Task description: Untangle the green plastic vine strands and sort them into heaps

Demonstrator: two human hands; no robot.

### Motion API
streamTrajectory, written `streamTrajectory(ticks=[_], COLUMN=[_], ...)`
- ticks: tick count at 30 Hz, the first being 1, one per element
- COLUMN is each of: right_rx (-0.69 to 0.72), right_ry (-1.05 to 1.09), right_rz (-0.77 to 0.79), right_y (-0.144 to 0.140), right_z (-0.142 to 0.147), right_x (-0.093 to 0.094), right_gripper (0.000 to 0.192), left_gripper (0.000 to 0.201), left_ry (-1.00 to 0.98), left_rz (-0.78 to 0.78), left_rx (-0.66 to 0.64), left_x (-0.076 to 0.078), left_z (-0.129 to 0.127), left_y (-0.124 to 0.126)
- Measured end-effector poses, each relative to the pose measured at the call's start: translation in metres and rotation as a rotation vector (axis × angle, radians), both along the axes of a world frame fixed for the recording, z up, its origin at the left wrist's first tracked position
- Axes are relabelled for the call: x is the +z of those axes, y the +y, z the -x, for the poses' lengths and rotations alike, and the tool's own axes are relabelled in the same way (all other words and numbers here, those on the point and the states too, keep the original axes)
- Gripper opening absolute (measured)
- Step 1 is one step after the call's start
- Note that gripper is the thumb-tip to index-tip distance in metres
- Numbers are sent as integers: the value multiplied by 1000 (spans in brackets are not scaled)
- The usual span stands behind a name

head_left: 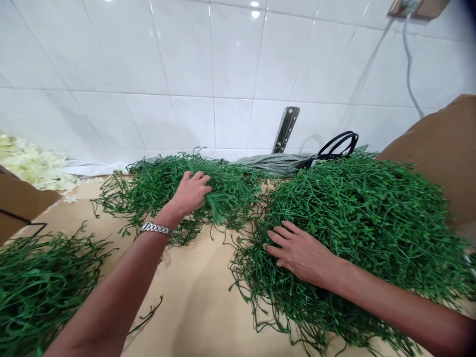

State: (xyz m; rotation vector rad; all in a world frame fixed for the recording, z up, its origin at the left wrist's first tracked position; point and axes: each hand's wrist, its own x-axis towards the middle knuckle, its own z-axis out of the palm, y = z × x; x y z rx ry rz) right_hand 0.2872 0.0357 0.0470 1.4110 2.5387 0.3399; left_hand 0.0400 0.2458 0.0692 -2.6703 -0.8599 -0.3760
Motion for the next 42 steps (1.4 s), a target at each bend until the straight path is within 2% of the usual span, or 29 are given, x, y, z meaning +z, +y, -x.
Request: streamTrajectory(ticks=[5, 10, 14, 20, 23, 26, 28, 30, 32, 37, 40, 42], right_rx=[-6, 17, 32, 90, 139, 169, 159, 113, 58, 32, 33, 38], right_ry=[21, 158, 243, 263, 253, 222, 193, 139, 65, 26, 56, 104], right_rz=[-17, -47, -46, -95, -138, -183, -217, -206, -121, -3, 11, 21], right_y=[1, 3, 2, 1, 11, 34, 55, 80, 104, 149, 162, 167], right_z=[-1, 1, 7, 18, 34, 61, 79, 93, 102, 103, 97, 90], right_x=[-5, -5, -2, 7, 26, 49, 60, 63, 59, 47, 57, 66], right_gripper=[31, 22, 19, 14, 13, 20, 26, 33, 38, 43, 54, 67], left_gripper=[20, 18, 20, 27, 32, 27, 21, 18, 15, 10, 5, 7], left_ry=[-7, 15, -171, -490, -728, -1074, -1207, -1262, -1346, -1583, -1949, -2177], left_rz=[-76, -128, -155, -186, -12, 322, 482, 565, 658, 911, 1238, 1349], left_rx=[110, 95, 83, 104, 122, 35, -32, -73, -105, -170, -269, -309], left_x=[-13, -28, -28, -31, -35, -38, -40, -41, -43, -47, -41, -34], left_z=[37, 43, 40, 46, 51, 48, 42, 35, 30, 25, 27, 32], left_y=[4, -16, -33, -61, -72, -79, -82, -84, -85, -88, -83, -77])
